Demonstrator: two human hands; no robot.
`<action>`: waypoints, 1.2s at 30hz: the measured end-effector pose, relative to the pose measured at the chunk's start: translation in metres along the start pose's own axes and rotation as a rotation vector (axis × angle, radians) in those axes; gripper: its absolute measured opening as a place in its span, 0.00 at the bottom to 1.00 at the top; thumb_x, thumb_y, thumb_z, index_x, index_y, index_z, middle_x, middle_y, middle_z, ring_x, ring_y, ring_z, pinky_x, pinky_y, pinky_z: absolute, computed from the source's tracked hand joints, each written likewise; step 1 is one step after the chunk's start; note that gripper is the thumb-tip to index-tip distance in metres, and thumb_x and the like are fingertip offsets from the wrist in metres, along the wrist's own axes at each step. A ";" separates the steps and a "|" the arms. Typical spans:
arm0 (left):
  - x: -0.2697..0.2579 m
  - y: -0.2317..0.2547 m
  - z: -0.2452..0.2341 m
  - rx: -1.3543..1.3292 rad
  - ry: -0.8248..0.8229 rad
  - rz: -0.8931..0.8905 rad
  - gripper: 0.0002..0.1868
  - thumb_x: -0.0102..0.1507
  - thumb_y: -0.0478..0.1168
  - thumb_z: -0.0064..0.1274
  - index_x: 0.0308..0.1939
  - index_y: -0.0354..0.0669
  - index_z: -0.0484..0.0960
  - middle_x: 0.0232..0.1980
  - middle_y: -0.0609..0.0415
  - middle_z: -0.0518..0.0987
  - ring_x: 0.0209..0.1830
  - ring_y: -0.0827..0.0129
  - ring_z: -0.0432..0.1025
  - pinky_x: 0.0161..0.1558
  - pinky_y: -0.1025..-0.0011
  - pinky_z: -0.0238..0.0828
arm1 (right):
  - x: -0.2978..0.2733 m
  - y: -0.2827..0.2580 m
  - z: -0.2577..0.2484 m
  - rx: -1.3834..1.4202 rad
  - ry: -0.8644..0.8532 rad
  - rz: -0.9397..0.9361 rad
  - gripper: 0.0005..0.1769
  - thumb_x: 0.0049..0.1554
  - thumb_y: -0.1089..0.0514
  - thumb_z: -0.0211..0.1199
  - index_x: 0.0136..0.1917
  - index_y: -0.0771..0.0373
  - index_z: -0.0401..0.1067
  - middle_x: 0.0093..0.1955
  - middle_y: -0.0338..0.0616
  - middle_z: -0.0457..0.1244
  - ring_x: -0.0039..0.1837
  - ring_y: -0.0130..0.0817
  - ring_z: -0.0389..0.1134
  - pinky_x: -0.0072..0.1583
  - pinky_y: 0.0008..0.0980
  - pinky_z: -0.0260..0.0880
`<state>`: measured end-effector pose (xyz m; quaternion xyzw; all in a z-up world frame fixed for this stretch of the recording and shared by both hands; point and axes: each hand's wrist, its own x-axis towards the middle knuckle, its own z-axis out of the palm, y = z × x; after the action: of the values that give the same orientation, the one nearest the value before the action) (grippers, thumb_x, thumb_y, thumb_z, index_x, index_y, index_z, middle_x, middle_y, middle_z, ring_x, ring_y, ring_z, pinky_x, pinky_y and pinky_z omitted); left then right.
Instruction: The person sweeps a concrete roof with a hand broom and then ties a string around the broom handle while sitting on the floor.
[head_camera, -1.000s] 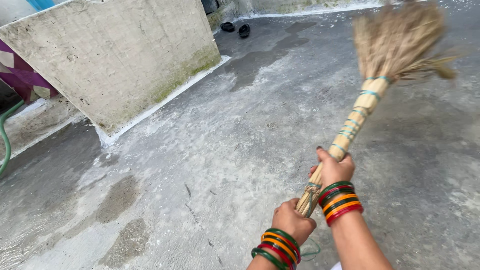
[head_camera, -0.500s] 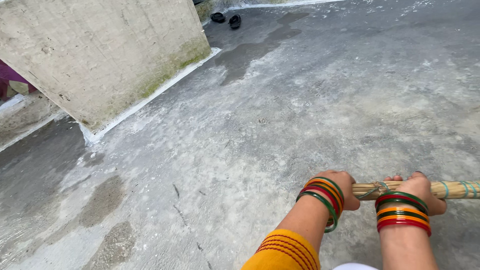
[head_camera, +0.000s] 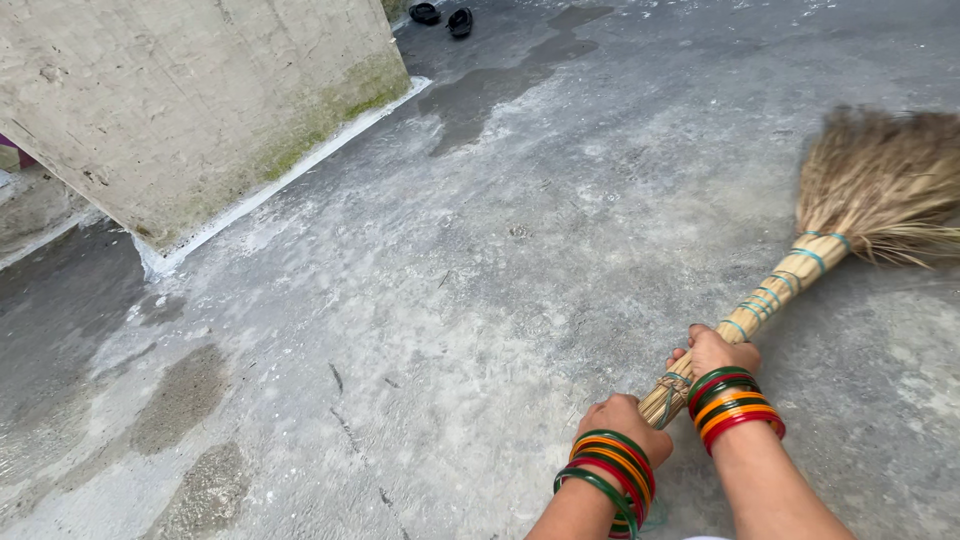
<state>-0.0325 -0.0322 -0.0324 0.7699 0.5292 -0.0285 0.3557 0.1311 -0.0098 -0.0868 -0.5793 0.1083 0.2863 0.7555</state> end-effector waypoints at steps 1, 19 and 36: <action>-0.001 -0.006 0.001 -0.050 0.017 -0.026 0.21 0.55 0.40 0.54 0.52 0.39 0.85 0.53 0.36 0.81 0.59 0.49 0.75 0.64 0.60 0.70 | -0.004 0.005 0.006 -0.079 -0.030 0.007 0.11 0.57 0.67 0.61 0.49 0.74 0.63 0.39 0.51 0.63 0.34 0.37 0.68 0.34 0.40 0.73; -0.082 -0.063 -0.036 -0.585 0.284 -0.269 0.23 0.48 0.36 0.56 0.49 0.39 0.82 0.37 0.44 0.85 0.40 0.57 0.82 0.48 0.65 0.77 | -0.146 0.018 0.080 -0.417 -0.603 -0.094 0.18 0.54 0.62 0.66 0.51 0.68 0.60 0.35 0.48 0.62 0.29 0.36 0.66 0.28 0.38 0.70; -0.028 0.071 -0.024 -0.005 0.070 0.467 0.23 0.55 0.37 0.46 0.53 0.47 0.86 0.43 0.38 0.84 0.48 0.45 0.79 0.56 0.54 0.73 | -0.014 -0.104 -0.045 0.237 0.004 -0.498 0.20 0.62 0.65 0.63 0.61 0.65 0.55 0.42 0.44 0.63 0.31 0.34 0.68 0.30 0.37 0.73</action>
<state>0.0063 -0.0535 0.0340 0.8710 0.3489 0.0825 0.3359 0.1855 -0.0737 -0.0096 -0.4960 -0.0033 0.0760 0.8650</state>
